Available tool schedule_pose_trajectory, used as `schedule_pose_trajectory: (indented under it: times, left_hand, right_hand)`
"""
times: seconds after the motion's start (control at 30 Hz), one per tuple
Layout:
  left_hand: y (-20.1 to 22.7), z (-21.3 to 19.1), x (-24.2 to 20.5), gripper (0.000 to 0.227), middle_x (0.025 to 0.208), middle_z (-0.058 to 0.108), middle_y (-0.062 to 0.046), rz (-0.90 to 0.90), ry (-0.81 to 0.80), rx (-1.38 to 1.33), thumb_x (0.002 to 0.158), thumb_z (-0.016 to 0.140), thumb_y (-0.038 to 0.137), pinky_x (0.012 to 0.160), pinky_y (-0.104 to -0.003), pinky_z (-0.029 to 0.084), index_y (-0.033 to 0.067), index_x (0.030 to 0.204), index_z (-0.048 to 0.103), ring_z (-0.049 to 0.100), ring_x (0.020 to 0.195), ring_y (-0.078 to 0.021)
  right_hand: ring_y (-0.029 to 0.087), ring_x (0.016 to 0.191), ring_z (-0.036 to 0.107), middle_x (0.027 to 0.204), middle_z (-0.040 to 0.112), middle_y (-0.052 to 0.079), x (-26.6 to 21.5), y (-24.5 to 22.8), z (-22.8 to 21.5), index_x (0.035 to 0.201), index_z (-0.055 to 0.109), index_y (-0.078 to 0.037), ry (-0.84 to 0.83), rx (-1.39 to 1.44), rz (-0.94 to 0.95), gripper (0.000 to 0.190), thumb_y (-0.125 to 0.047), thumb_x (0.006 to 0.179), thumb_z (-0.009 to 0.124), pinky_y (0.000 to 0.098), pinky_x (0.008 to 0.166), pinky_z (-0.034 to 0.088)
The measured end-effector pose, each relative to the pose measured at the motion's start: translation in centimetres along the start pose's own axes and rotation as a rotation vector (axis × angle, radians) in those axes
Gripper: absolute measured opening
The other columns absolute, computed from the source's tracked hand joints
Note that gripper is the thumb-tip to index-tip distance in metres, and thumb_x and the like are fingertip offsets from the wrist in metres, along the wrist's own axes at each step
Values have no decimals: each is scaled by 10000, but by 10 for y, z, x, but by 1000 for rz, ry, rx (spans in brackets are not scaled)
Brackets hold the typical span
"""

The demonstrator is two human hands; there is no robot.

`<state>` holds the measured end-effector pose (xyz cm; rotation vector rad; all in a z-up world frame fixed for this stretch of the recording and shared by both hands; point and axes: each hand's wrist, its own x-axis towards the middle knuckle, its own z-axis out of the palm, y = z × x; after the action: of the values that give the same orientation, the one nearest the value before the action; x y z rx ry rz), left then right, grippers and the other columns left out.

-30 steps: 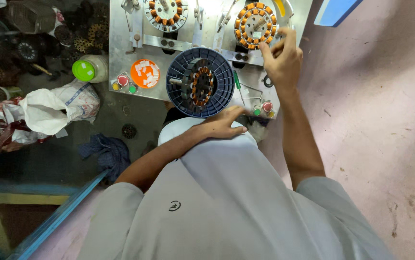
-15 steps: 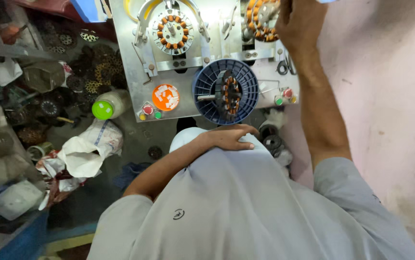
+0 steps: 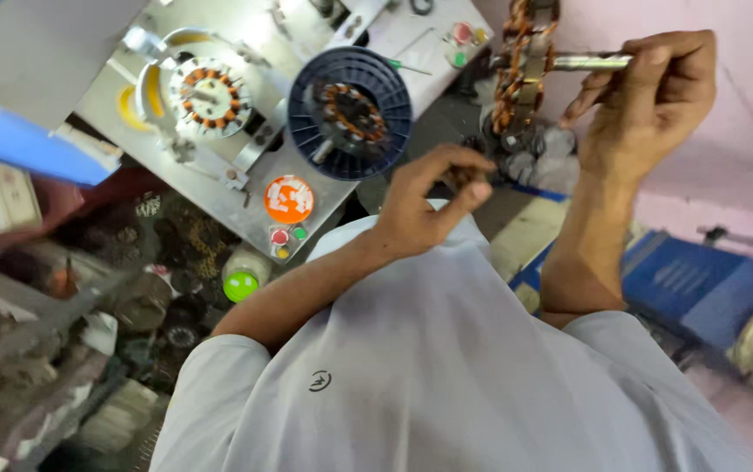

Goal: The person inserts small white insulating pieces into slots on a blue motor stator using a green-handled screwdriver. They then place a copper-wound rotor into a winding machine and operate the machine's controls.

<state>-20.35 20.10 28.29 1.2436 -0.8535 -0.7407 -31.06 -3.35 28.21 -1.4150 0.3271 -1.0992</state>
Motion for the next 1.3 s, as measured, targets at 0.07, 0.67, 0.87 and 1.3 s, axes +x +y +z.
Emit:
schedule_pose_trajectory:
  times: [0.07, 0.67, 0.87, 1.3]
  left_hand:
    - [12, 15, 16, 281, 1071, 682, -42, 27, -2, 33, 1051, 717, 240, 846, -252, 534, 32, 1233, 667, 651, 938, -97]
    - [-114, 206, 49, 51, 830, 666, -44, -417, -292, 316, 974, 691, 6, 665, -217, 521, -25, 954, 656, 643, 752, -64]
    - [-343, 165, 44, 195, 844, 737, -99, -583, 29, 687, 901, 757, 156, 738, -339, 561, -1, 941, 650, 705, 780, -184]
    - [-734, 93, -61, 433, 1043, 716, -94, -1142, -500, 619, 944, 717, 240, 742, -344, 576, 51, 1300, 559, 715, 889, -204]
  right_hand:
    - [241, 581, 586, 865, 580, 172, -35, -8, -31, 1098, 492, 41, 81, 15, 27, 277, -176, 1221, 614, 357, 486, 487]
    - [196, 614, 643, 841, 664, 141, -207, 37, -235, 1113, 543, -3, 452, 162, 405, 170, -164, 1133, 596, 306, 467, 555]
    - [155, 556, 705, 724, 679, 98, -255, 216, -235, 887, 558, 3, 456, -148, 856, 151, 10, 972, 683, 293, 406, 562]
    - [444, 838, 725, 879, 710, 284, -544, 802, -380, 845, 714, 30, 363, -964, 1181, 167, -95, 740, 749, 506, 719, 575]
